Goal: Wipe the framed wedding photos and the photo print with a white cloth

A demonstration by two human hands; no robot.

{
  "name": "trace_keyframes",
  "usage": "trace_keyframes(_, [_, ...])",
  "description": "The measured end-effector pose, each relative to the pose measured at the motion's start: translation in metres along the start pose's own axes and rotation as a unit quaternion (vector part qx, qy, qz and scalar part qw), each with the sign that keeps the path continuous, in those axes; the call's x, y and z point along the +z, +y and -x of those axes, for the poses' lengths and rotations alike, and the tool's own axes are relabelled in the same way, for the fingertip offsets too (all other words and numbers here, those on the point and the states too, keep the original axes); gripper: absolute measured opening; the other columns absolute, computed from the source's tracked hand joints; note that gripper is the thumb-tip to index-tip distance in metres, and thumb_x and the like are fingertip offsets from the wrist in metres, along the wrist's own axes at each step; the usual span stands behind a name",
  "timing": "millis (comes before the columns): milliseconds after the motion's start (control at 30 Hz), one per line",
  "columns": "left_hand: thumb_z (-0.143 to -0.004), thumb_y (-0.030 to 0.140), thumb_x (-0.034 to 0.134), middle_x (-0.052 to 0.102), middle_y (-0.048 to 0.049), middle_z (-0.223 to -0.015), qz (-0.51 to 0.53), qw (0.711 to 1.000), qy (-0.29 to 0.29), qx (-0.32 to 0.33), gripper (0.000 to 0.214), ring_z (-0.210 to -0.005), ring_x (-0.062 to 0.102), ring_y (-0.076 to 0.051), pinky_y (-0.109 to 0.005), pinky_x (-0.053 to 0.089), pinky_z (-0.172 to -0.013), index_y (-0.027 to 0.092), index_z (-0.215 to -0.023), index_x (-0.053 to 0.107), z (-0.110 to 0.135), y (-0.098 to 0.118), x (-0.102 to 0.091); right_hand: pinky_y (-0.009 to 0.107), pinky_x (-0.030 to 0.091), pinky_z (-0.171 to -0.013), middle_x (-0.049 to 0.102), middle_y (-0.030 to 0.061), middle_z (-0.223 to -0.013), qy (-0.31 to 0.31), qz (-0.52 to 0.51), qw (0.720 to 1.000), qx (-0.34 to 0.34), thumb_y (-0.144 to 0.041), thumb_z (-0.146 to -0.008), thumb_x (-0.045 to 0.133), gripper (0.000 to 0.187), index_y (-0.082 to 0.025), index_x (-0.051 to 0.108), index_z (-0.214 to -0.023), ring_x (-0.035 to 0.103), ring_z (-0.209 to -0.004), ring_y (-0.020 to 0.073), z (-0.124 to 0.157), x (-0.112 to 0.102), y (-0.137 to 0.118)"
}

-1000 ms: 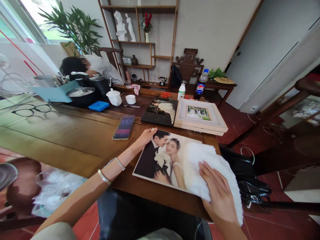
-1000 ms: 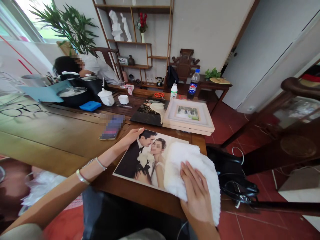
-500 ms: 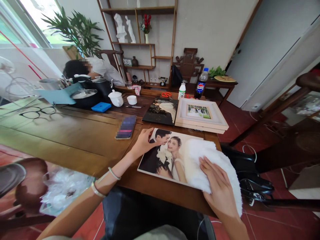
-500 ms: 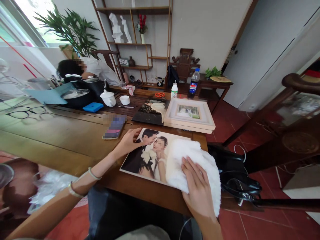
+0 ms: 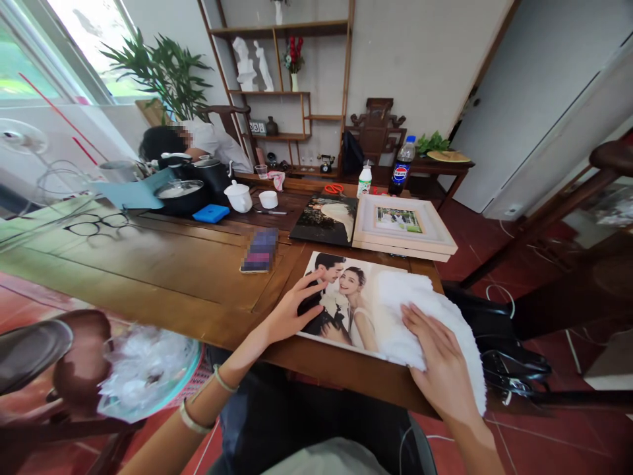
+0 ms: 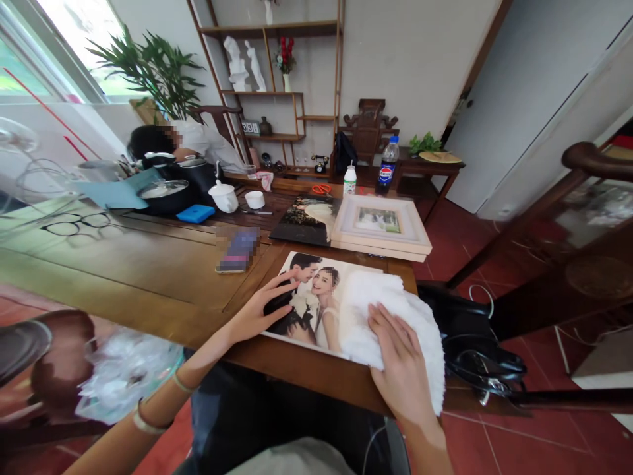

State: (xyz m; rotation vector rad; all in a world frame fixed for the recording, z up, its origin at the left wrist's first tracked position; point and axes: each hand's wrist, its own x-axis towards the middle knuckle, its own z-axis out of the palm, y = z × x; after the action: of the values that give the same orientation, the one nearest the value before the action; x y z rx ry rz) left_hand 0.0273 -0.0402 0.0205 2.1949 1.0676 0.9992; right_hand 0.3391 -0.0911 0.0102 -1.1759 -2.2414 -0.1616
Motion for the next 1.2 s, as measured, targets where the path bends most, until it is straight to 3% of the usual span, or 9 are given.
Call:
trace_keyframes(233, [-0.092,0.027,0.048,0.039,-0.0067,-0.147,0.01,1.0,0.007,0.004,0.044,-0.14,0.027,-0.022,-0.045,0.024,-0.115,0.027,-0.136,0.046,-0.001,-0.01,0.004,0.049,0.035,-0.104,0.049,0.0083,-0.139,-0.024,0.011,1.0,-0.008,0.001,-0.061,0.04,0.082,-0.019,0.035,-0.14,0.036,-0.133,0.0264,-0.002,-0.006,-0.005])
trace_keyframes(400, [-0.092,0.028,0.047,0.039,-0.0071,-0.147,-0.029,1.0,0.006,0.006,0.045,-0.14,0.026,-0.023,-0.047,0.023,-0.115,0.027,-0.137,0.045,0.002,-0.013,0.009,0.043,0.046,-0.095,0.054,0.011,-0.132,0.006,0.03,1.0,-0.007,-0.003,-0.073,0.042,0.071,-0.018,0.032,-0.142,0.051,-0.121,0.0258,-0.007,-0.018,0.007])
trace_keyframes(500, [-0.09,0.028,0.051,0.04,-0.0085,-0.146,-0.018,1.0,0.018,0.012,0.047,-0.138,0.031,-0.023,-0.045,0.025,-0.114,0.026,-0.136,0.045,0.001,-0.013,0.008,0.039,0.052,-0.086,0.051,0.0133,-0.135,0.01,0.048,0.999,-0.007,-0.005,-0.079,0.043,0.049,-0.018,0.047,-0.126,0.058,-0.111,0.025,-0.009,-0.024,0.016])
trace_keyframes(600, [-0.088,0.029,0.054,0.041,-0.0091,-0.145,-0.013,1.0,0.025,0.012,0.047,-0.136,0.035,-0.024,-0.044,0.027,-0.113,0.026,-0.135,0.047,0.0,-0.011,0.006,0.04,0.053,-0.083,0.048,0.0127,-0.138,-0.014,0.081,0.994,-0.079,0.001,-0.078,0.041,0.033,-0.019,0.058,-0.098,0.059,-0.109,0.025,-0.01,-0.026,0.02])
trace_keyframes(700, [-0.089,0.029,0.052,0.038,-0.0089,-0.147,-0.021,1.0,0.014,0.004,0.049,-0.138,0.031,-0.024,-0.045,0.024,-0.114,0.026,-0.137,0.045,0.0,-0.01,0.005,0.043,0.05,-0.088,0.049,0.0116,-0.137,-0.029,0.091,0.988,-0.119,0.005,-0.074,0.041,0.038,-0.021,0.06,-0.094,0.054,-0.114,0.0259,-0.009,-0.027,0.019])
trace_keyframes(933, [-0.09,0.031,0.05,0.035,-0.008,-0.149,-0.026,1.0,0.008,-0.002,0.049,-0.139,0.028,-0.023,-0.045,0.022,-0.115,0.026,-0.138,0.042,0.003,-0.01,0.007,0.056,0.036,-0.099,0.026,0.0107,-0.152,-0.094,0.057,0.991,-0.076,0.005,-0.064,0.049,0.031,-0.017,0.062,-0.082,0.03,-0.135,0.0342,-0.019,-0.036,0.011])
trace_keyframes(1000, [-0.091,0.031,0.049,0.035,-0.0083,-0.149,-0.033,0.999,0.005,-0.004,0.049,-0.139,0.028,-0.023,-0.045,0.022,-0.115,0.026,-0.138,0.042,0.003,-0.01,0.007,0.061,0.029,-0.1,0.031,0.0089,-0.15,-0.047,0.064,0.994,-0.071,0.002,-0.067,0.052,0.022,-0.017,0.061,-0.072,0.028,-0.135,0.0367,-0.024,-0.044,0.007])
trace_keyframes(1100, [-0.091,0.031,0.049,0.034,-0.0093,-0.149,-0.041,0.999,-0.002,-0.006,0.049,-0.14,0.028,-0.023,-0.045,0.022,-0.115,0.024,-0.139,0.041,0.003,-0.01,0.007,0.062,0.024,-0.102,0.041,0.0071,-0.145,0.135,0.027,0.99,0.007,-0.012,-0.078,0.061,0.015,-0.018,0.061,-0.064,0.03,-0.134,0.0369,-0.034,-0.06,0.001])
trace_keyframes(1200, [-0.091,0.031,0.048,0.035,-0.0096,-0.149,-0.043,0.999,0.001,-0.005,0.049,-0.139,0.029,-0.023,-0.044,0.023,-0.115,0.023,-0.139,0.042,0.003,-0.01,0.007,0.055,0.031,-0.101,0.049,0.0094,-0.139,0.256,-0.043,0.959,0.116,-0.023,-0.087,0.057,0.013,-0.019,0.069,-0.092,0.037,-0.131,0.0327,-0.043,-0.078,0.002])
